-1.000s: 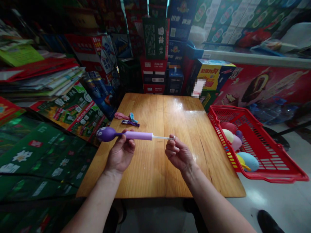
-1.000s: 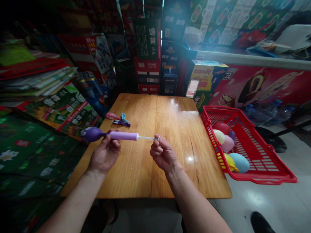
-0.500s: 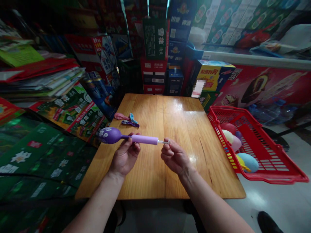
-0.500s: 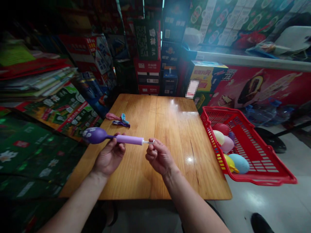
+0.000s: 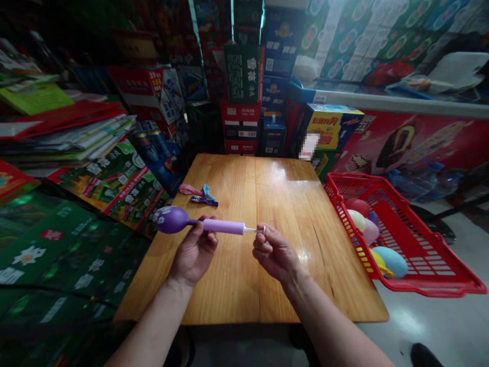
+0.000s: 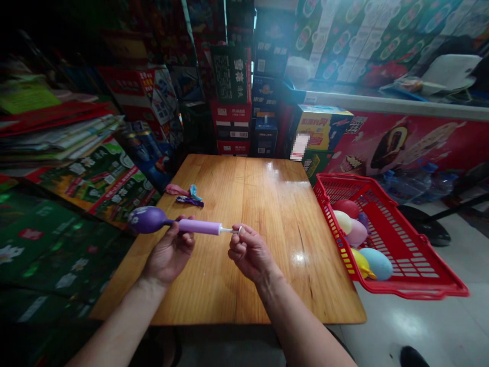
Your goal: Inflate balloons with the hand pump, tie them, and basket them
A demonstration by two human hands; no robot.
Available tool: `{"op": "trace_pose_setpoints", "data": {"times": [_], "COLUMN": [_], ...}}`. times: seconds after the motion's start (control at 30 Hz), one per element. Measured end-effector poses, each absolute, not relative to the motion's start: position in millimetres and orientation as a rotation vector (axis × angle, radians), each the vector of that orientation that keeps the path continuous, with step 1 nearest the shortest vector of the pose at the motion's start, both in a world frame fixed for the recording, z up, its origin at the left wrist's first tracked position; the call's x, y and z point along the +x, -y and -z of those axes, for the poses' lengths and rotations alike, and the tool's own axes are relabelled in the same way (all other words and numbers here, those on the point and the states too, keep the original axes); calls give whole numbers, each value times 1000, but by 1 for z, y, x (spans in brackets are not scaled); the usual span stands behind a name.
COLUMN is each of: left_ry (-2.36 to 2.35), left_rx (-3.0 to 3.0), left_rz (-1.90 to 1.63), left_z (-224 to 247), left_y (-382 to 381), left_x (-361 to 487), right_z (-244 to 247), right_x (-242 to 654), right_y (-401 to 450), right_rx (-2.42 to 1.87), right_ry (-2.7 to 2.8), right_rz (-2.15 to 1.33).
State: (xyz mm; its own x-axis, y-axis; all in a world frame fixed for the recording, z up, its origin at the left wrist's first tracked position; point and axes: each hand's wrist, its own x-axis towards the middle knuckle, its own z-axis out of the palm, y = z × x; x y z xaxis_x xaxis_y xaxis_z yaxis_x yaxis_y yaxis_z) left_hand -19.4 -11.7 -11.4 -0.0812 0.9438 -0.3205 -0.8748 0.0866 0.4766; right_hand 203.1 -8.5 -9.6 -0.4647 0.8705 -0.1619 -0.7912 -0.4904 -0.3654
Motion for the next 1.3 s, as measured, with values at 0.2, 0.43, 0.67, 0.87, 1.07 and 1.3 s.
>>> {"op": "trace_pose_setpoints", "data": {"times": [0.2,0.43,0.67,0.87,1.07,1.3], "left_ry": [-656,-652,-639,-611,-630,-663], "left_rx": [149,180,181,156,192,265], "left_rz": [-1492,-1566,-1628,-1574,-1619,-1518], "left_z": [15,12,9,13,11,12], "left_y": [13,11,9,10,8,16], "left_x": [-14,-21,-31,-24,-29,-18], "right_z": [9,9,11,18,14,13], "right_x": [198,200,200,190,198,192], "right_y": [11,8,7,11,7,9], "right_rx": [-442,-393,-397,-411,-361,-369], "right_ry": [246,253,264,285,261,259], "right_rz": [-2104,-2070,-2134,-2137,-2140,-2112]}}
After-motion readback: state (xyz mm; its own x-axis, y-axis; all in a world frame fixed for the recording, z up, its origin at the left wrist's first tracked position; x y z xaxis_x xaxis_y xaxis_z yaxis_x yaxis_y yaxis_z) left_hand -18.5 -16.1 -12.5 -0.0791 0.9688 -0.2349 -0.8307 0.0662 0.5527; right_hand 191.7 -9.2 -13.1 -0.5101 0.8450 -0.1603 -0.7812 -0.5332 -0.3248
